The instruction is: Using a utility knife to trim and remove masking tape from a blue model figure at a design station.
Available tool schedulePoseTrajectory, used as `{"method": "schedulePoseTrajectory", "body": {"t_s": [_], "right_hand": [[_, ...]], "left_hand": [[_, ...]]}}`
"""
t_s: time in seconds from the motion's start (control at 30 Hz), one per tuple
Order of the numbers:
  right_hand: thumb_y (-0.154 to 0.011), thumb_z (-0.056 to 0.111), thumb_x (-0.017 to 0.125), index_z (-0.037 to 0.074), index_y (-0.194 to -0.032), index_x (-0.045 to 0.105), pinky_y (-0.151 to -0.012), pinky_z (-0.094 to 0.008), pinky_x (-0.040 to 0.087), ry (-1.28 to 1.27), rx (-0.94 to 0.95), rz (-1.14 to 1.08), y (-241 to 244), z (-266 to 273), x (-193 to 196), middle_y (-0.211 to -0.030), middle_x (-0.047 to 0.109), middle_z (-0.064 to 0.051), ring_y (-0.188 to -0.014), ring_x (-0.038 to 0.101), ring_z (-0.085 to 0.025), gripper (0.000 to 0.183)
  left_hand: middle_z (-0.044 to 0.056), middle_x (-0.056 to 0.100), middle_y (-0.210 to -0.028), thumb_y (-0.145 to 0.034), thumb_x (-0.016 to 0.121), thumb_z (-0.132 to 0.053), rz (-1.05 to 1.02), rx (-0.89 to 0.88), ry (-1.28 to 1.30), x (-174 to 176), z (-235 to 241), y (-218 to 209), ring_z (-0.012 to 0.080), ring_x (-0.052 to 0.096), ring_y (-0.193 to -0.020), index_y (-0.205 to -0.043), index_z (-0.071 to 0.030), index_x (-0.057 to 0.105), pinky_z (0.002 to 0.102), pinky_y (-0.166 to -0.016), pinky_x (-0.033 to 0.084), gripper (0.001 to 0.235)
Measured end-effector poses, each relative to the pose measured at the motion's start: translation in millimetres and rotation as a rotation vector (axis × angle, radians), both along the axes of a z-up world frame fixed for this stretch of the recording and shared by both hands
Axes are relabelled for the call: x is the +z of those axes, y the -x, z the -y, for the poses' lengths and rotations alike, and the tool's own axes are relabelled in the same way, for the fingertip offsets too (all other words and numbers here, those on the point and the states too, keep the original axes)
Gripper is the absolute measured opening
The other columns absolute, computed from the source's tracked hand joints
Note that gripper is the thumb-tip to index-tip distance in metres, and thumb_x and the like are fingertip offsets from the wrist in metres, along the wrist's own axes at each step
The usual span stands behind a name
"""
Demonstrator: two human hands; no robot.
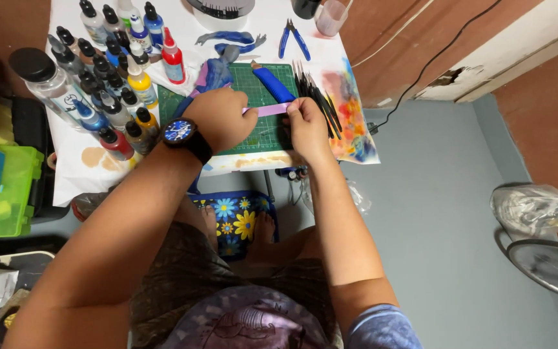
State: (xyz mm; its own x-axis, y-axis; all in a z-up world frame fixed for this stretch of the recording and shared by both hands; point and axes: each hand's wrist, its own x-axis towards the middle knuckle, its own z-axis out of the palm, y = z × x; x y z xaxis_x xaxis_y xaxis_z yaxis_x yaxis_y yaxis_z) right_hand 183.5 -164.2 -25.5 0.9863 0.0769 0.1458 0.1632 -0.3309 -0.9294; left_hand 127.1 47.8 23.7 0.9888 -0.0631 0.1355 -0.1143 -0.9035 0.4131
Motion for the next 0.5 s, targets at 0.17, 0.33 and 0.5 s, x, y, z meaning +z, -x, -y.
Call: {"method": "schedulePoseTrajectory", "body": {"t_s": [0.17,0.33,0.5], "right_hand": [[-0.101,0.029,0.060,0.018,-0.098,0.067,-0.077,-0.042,0.058,0.286,-0.016,0.075,-11.5,2.4,12.4,-0.083,0.074,-0.007,-0.090,0.074,-0.027,0.013],[-0.099,0.025,0.059,0.008,-0.095,0.065,-0.078,-0.052,0.055,0.460,0.055,0.285,-11.3,-4.3,11.0,-0.086,0.066,-0.022,-0.094,0.068,-0.044,0.018],[-0.095,0.018,0.067,0.004,-0.087,0.066,-0.076,-0.051,0.055,0.689,0.033,0.483,-22.5,-4.2,-0.8,-0.081,0.063,-0.018,-0.085,0.067,-0.043,0.016]], "left_hand": [[0.008,0.064,-0.071,-0.100,0.045,-0.045,-0.060,-0.005,-0.016,8.5,6.9,-6.4,0.0290,0.069,-0.078,-0.077,-0.012,0.068,0.044,-0.076,0.056,0.046],[0.010,0.068,-0.074,-0.098,0.043,-0.054,-0.092,0.016,-0.110,23.1,15.3,4.5,0.0297,0.070,-0.079,-0.077,-0.011,0.072,0.046,-0.077,0.057,0.056],[0.018,0.072,-0.098,-0.105,0.044,-0.020,0.001,0.239,-0.250,51.0,49.9,39.8,0.0302,0.067,-0.107,-0.110,0.012,0.070,0.024,-0.098,0.046,0.042]]}}
